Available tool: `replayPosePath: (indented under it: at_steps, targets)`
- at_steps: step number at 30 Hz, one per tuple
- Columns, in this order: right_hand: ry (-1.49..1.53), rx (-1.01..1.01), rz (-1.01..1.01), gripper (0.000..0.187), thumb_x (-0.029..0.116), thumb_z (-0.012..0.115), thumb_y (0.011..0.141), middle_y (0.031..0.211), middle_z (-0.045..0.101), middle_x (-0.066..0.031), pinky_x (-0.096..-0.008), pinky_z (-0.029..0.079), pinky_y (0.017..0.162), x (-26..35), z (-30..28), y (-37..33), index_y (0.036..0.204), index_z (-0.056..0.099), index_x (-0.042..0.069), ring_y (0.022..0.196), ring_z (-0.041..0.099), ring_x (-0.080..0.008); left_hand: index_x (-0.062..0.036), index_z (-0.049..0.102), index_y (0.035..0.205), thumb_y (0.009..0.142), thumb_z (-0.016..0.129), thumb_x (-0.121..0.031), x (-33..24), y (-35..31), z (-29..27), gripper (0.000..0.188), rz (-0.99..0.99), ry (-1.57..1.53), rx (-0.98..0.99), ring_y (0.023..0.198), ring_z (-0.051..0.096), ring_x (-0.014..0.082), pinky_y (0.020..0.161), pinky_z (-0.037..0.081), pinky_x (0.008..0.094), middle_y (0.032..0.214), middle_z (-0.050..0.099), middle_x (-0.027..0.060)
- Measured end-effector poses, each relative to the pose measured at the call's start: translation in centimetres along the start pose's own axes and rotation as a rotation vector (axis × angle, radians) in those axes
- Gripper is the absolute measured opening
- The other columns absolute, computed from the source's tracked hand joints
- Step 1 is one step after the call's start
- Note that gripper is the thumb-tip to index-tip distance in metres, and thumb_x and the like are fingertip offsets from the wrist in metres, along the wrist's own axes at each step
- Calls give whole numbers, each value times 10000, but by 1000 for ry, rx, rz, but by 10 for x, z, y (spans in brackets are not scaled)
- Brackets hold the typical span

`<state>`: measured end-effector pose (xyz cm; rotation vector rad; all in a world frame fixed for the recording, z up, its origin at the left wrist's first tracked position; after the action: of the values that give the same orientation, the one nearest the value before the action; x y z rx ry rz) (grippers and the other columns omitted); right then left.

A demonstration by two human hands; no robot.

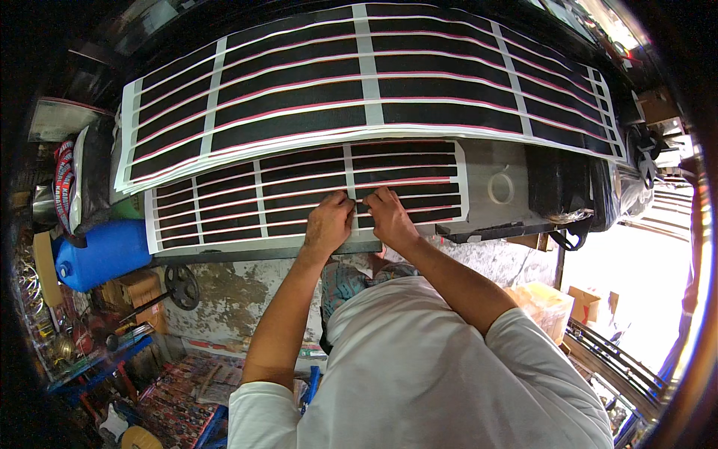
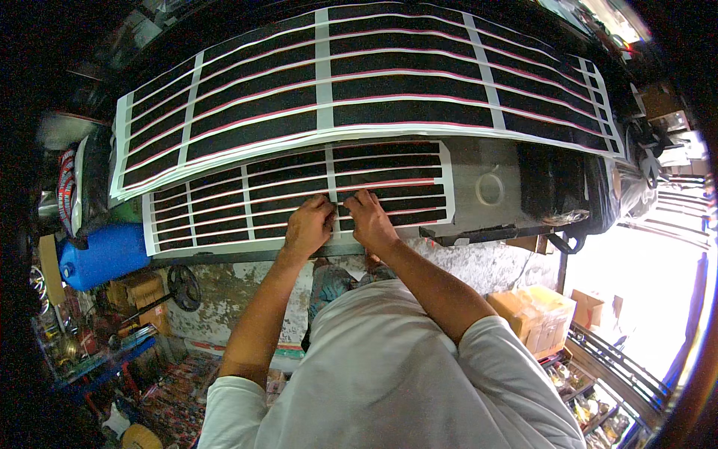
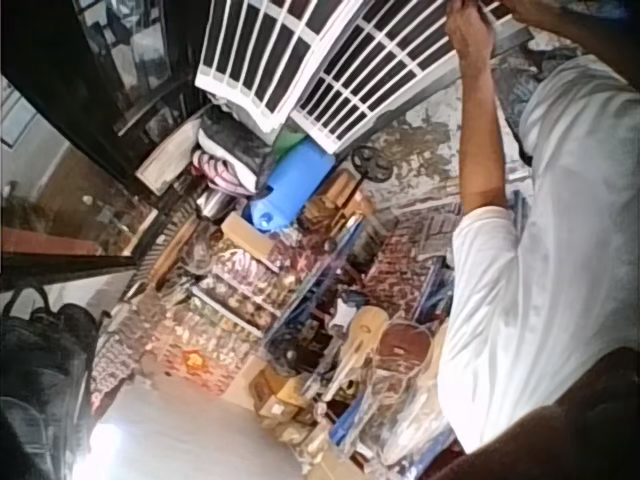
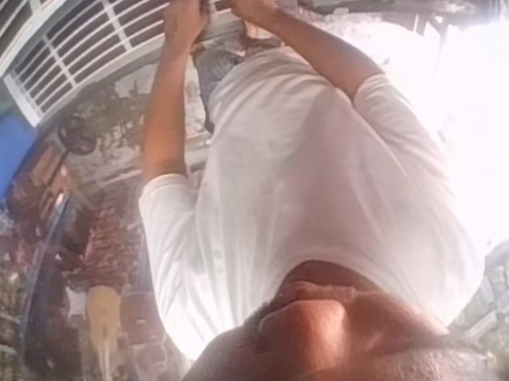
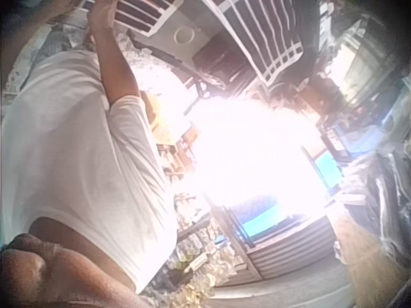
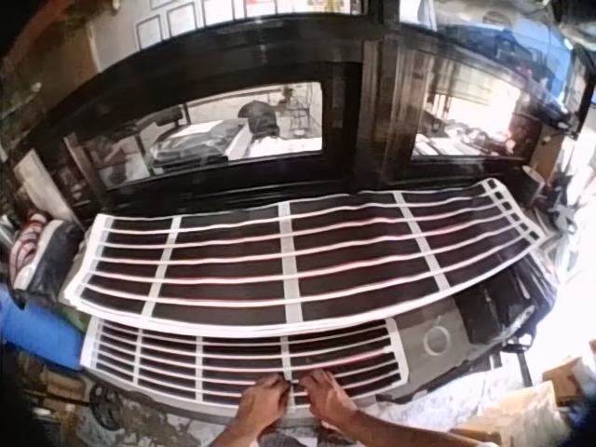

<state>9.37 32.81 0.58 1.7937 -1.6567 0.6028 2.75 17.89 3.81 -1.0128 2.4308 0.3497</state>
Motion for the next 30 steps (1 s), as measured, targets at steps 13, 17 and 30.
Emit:
replayPosePath:
  at_steps: [13, 17, 30]
  targets:
    - [-19, 29, 45, 486, -117, 706, 716, 1218, 560, -216, -533, 523, 1060, 1, -1, 2, 1179, 614, -2, 1174, 584, -449, 59, 688, 1134, 784, 844, -57, -21, 31, 11, 400, 117, 334, 391, 997, 786, 390, 854, 673, 473, 1180, 689, 229]
    - [-26, 31, 43, 476, -122, 705, 718, 1204, 560, -207, -532, 520, 1047, 2, -3, 1, 1167, 612, 4, 1159, 579, -446, 61, 692, 1150, 815, 819, -55, -20, 30, 13, 376, 96, 314, 408, 1009, 780, 392, 865, 670, 473, 1183, 688, 234]
    - [16, 14, 19, 492, -121, 703, 730, 1258, 567, -228, -540, 524, 1084, -7, 7, 1, 1201, 632, 3, 1223, 578, -469, 46, 740, 1129, 831, 778, -27, -11, 30, 7, 309, 118, 303, 422, 1075, 769, 370, 894, 672, 469, 1240, 684, 236]
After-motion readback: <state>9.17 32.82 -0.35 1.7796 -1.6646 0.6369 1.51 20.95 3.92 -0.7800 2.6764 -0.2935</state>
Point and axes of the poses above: each hand's wrist, its own y-axis towards the middle knuckle, its own z-axis out of the palm, x = y × z, the point moved 6 cm from there along y, towards the middle knuckle
